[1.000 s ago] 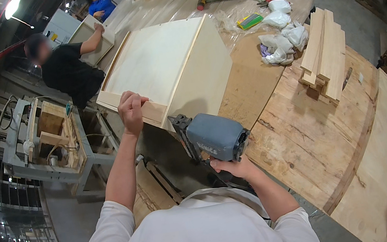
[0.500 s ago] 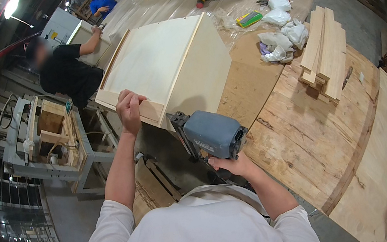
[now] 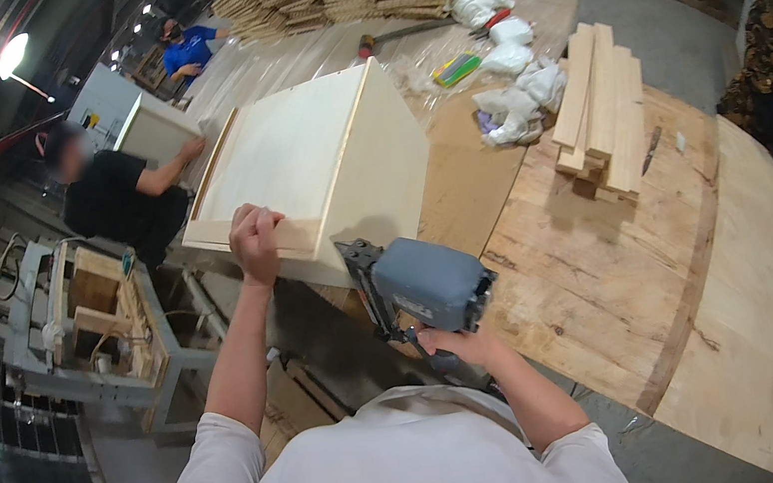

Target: The person assembles white wooden boxes by attaching thin wooden strips to the edges using a pneumatic nail gun. They position the strips, secure them with the tool, and pass the completed unit to a coworker. The process is repeated for multiple boxes in a workshop setting.

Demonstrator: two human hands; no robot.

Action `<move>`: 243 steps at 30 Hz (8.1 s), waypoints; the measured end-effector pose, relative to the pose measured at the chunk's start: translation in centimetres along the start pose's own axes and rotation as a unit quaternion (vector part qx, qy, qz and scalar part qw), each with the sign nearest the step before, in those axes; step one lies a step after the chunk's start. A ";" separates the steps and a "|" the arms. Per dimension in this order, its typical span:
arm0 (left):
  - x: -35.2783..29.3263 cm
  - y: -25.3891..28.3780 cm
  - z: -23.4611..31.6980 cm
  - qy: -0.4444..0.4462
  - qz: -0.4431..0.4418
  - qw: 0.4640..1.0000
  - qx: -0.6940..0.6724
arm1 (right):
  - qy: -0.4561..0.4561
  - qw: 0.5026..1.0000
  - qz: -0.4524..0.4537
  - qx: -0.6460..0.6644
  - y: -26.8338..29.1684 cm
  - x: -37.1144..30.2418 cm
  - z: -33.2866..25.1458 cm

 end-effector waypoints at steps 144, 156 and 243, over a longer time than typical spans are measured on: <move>-0.8 -2.2 1.4 -0.084 -0.160 0.978 0.101 | 0.172 0.941 0.281 0.081 -6.6 -0.1 0.8; -0.2 -3.9 1.6 -0.058 -0.152 0.976 0.148 | 0.147 0.959 0.215 0.109 -5.5 4.2 1.0; -6.9 0.9 5.2 -0.099 0.008 0.995 -0.030 | 0.168 0.924 0.319 -0.128 -4.3 -2.1 0.7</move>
Point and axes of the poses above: each hand's wrist, its own x-axis towards the middle knuckle, its own y-axis out of the back of the hand, z = x × y, the point moved 10 cm from there along x, towards the middle knuckle, and after that the axes turned 9 degrees about z, right-handed, at the moved point
